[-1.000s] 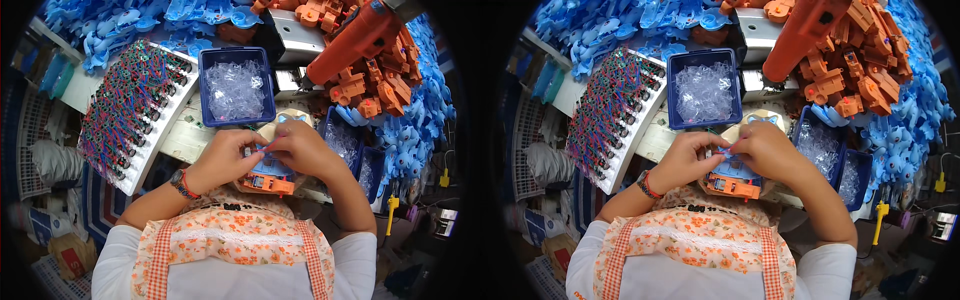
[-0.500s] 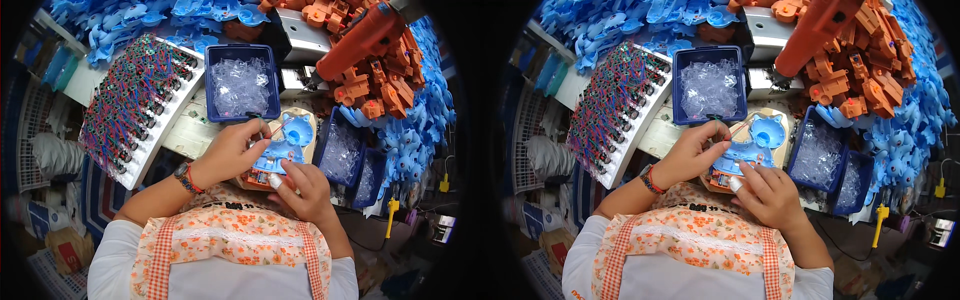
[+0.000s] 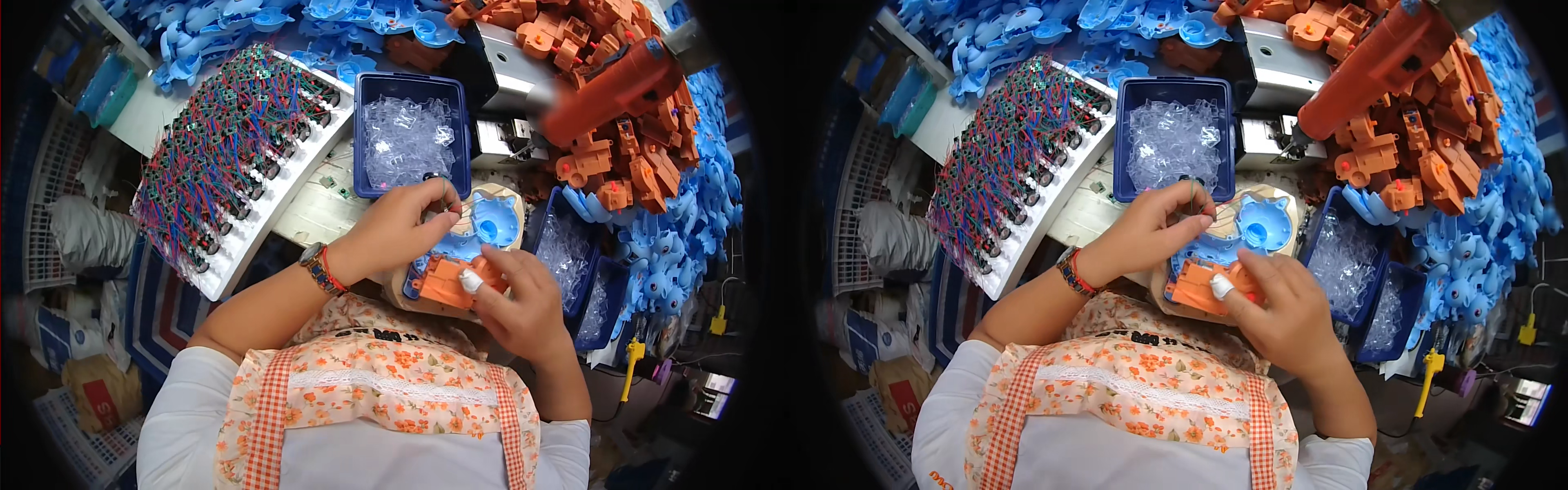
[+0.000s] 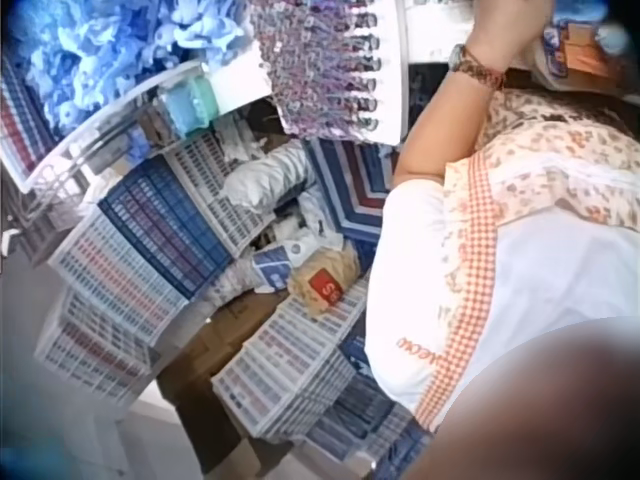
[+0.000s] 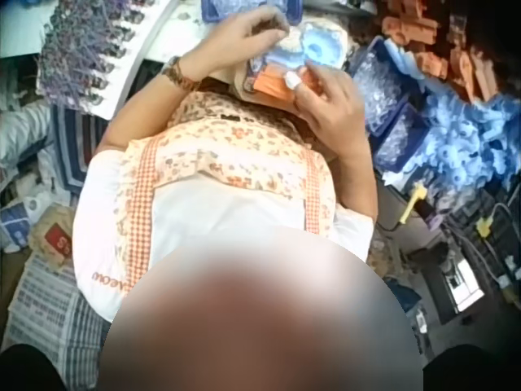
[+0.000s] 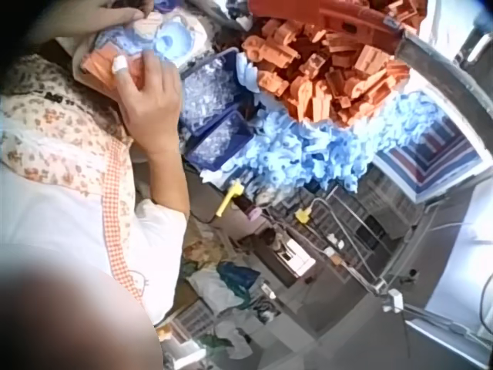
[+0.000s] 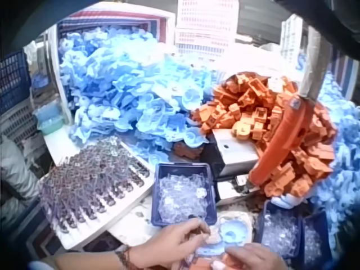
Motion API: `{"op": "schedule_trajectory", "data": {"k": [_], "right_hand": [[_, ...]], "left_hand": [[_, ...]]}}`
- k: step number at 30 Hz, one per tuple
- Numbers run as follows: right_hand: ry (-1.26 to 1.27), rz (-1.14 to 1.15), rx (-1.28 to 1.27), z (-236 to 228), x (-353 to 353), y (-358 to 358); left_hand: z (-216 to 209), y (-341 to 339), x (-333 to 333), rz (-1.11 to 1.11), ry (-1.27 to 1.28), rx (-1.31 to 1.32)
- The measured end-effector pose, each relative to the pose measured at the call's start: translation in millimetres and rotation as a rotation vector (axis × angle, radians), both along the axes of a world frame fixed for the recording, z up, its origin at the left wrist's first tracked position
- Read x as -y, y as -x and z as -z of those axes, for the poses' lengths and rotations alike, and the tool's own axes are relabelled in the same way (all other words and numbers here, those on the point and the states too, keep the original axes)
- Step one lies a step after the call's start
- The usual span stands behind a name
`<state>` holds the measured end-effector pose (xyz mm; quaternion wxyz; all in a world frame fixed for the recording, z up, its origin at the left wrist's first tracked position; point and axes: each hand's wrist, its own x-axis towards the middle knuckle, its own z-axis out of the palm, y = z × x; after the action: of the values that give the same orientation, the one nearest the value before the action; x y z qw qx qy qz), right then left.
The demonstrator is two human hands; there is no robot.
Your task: The person is assembling and decorating small blue plastic toy ponies at a factory workbench using a handheld dispenser and small components.
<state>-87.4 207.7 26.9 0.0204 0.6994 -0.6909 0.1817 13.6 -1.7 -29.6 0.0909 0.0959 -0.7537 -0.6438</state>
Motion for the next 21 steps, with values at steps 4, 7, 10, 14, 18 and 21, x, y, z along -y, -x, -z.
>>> {"op": "schedule_trajectory", "data": {"k": [4,7,10,14,18,21], "right_hand": [[-0.048,0.04,0.083,7.9,3.0,13.4],[-0.088,0.036,0.121,10.5,5.0,18.2],[-0.124,0.03,0.159,10.4,7.5,20.6],[-0.134,0.022,0.141,10.3,12.1,20.3],[-0.165,0.019,0.121,10.5,10.7,18.5],[-0.195,0.022,0.04,11.0,6.4,16.2]], "left_hand": [[7.1,7.3,6.5,0.034,-0.25,0.006],[8.3,8.5,6.5,0.037,-0.271,-0.019],[7.6,5.9,6.8,0.037,-0.161,-0.002],[-5.5,-7.5,11.1,0.055,0.004,0.073],[-2.6,-25.3,10.5,0.051,0.111,-0.025],[-1.7,-28.7,4.2,0.049,0.312,-0.106]]}}
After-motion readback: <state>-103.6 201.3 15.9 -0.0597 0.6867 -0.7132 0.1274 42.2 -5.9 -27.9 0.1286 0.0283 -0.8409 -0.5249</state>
